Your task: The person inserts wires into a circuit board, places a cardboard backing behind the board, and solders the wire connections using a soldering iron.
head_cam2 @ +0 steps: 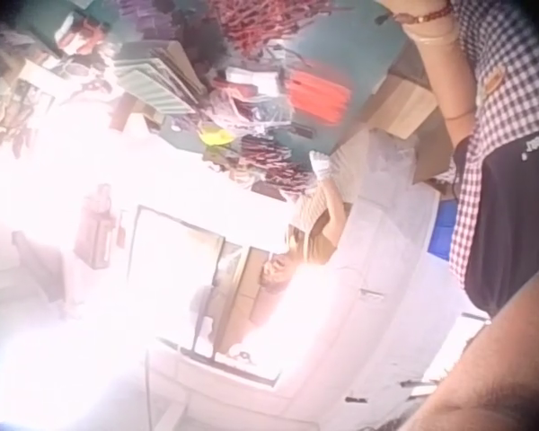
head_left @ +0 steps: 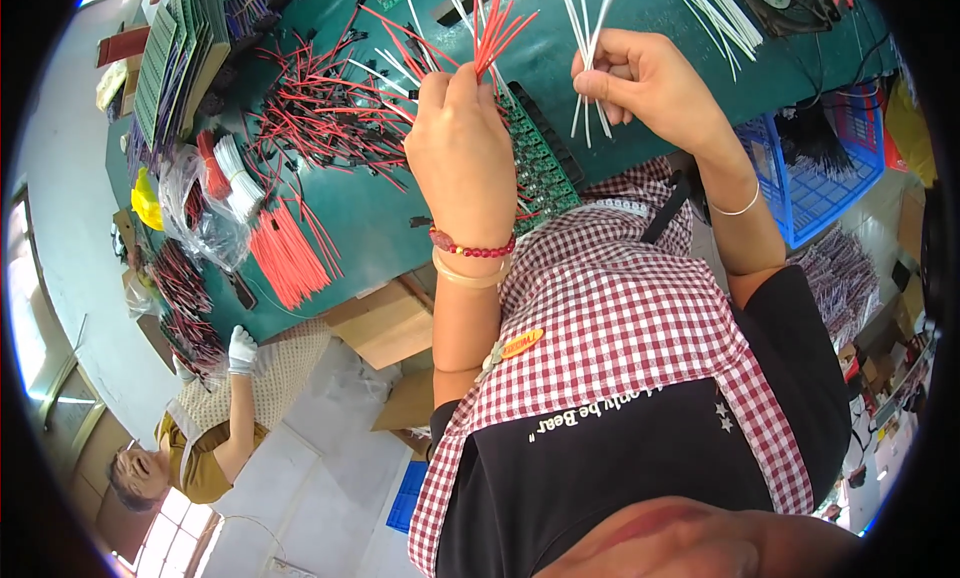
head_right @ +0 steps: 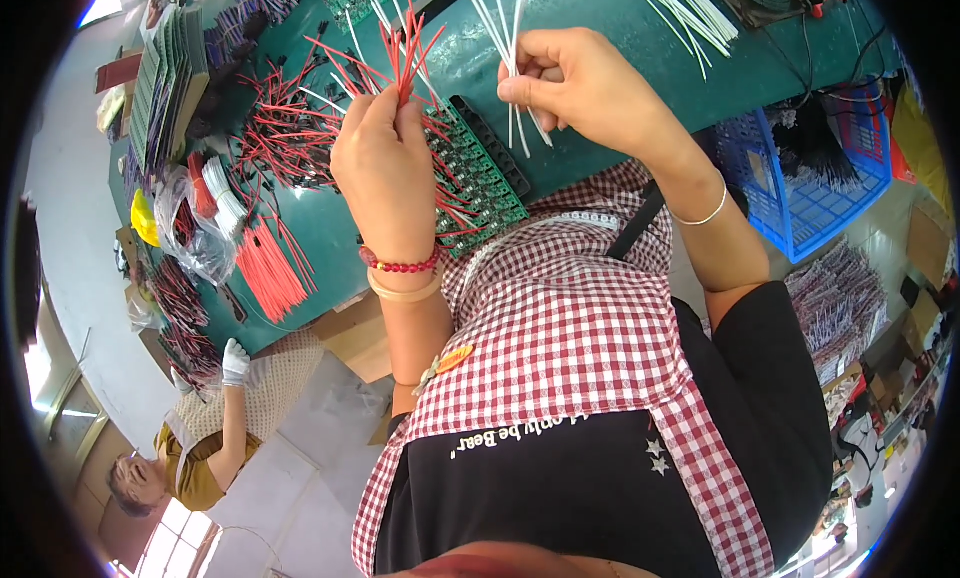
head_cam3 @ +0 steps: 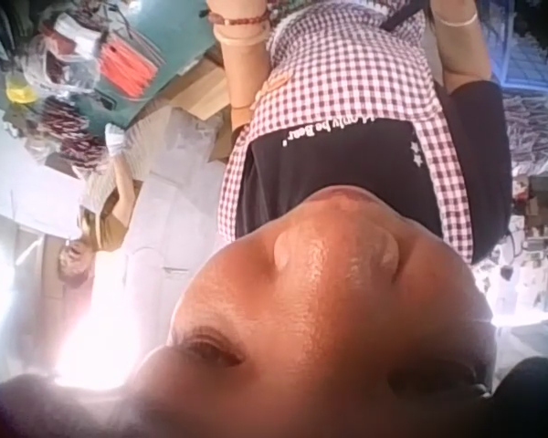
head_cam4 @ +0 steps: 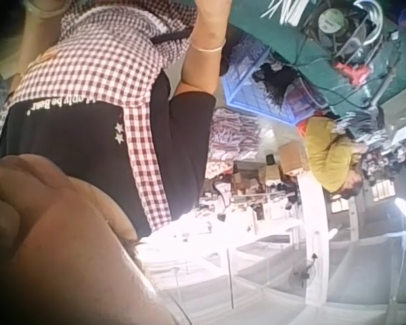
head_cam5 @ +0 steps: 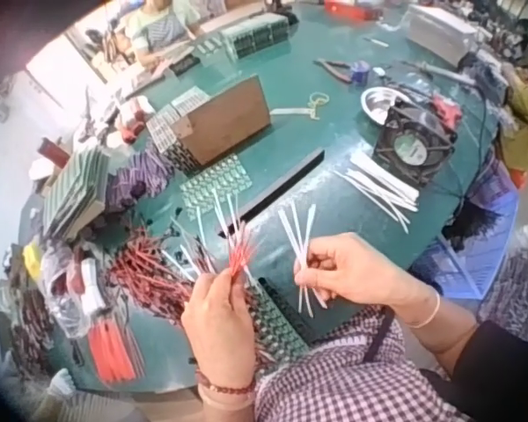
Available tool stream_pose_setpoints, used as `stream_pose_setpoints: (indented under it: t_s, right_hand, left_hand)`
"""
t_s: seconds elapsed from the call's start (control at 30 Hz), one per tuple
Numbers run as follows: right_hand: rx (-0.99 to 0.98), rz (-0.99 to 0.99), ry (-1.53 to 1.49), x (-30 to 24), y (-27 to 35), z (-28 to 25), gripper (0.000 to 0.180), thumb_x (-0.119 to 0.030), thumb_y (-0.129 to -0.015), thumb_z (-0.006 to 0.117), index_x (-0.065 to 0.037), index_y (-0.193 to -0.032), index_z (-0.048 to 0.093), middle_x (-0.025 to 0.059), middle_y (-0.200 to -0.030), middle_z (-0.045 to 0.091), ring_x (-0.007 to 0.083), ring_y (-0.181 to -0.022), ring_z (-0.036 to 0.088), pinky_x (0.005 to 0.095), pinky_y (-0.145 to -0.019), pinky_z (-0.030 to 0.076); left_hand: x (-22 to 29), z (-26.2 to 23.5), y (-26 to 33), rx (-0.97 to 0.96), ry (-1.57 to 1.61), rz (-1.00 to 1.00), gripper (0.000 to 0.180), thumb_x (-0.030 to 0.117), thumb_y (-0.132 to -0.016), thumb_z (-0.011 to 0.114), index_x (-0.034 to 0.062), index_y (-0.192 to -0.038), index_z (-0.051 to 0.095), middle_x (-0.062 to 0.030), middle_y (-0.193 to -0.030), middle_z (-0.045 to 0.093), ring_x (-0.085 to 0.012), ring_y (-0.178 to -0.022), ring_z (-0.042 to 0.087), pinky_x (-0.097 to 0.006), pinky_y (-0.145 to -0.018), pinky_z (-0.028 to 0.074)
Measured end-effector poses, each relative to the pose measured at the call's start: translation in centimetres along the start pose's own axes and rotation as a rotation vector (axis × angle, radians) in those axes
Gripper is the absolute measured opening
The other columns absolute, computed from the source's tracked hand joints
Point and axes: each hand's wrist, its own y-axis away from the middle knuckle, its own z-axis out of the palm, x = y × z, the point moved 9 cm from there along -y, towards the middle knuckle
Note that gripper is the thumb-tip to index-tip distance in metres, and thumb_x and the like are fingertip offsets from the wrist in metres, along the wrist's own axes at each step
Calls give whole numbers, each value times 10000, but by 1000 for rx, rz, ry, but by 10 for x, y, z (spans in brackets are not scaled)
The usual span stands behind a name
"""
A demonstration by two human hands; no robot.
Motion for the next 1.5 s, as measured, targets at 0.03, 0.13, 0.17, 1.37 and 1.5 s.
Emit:
stream_pose_setpoints:
  t_s: [0.03,0.13,0.17,1.37,1.5]
  right_hand:
    - [1,-3,1,2,-1,0,101,-121,-929,626,-22,-945,614,-3,-764,605,38,-583,545,187,-515,432]
    - [7,-34,-31,5,-2,3,109,-141,-930,635,-35,-949,615,-22,-748,581,30,-568,512,183,-505,399]
    - [16,-39,-57,3,-2,4,109,-140,-929,637,-37,-958,615,-27,-751,577,29,-575,506,183,-516,401]
    - [170,-283,227,-22,-4,23,163,-130,-866,659,20,-928,634,108,-745,663,135,-632,617,296,-593,485]
    - [177,-281,295,-30,-5,23,176,-138,-860,664,26,-910,627,156,-748,663,214,-626,638,333,-583,488]
  left_hand:
    - [0,1,0,-4,-1,-2,158,50,-851,641,-8,-999,642,-154,-864,602,-345,-702,630,-426,-581,498]
    - [-2,4,-2,-20,-2,-24,188,49,-849,640,-14,-1026,627,-163,-864,599,-361,-719,626,-440,-596,495]
    - [-4,4,-3,-23,-1,-27,188,49,-849,640,-14,-1026,627,-163,-864,599,-361,-719,626,-440,-596,495]
    - [5,-75,26,432,602,-90,156,-26,-880,669,-87,-1024,675,-113,-937,656,-158,-759,662,-250,-652,557]
    - [13,-54,31,307,600,-52,137,-42,-806,721,-71,-928,666,-118,-898,661,-162,-703,642,-257,-589,523]
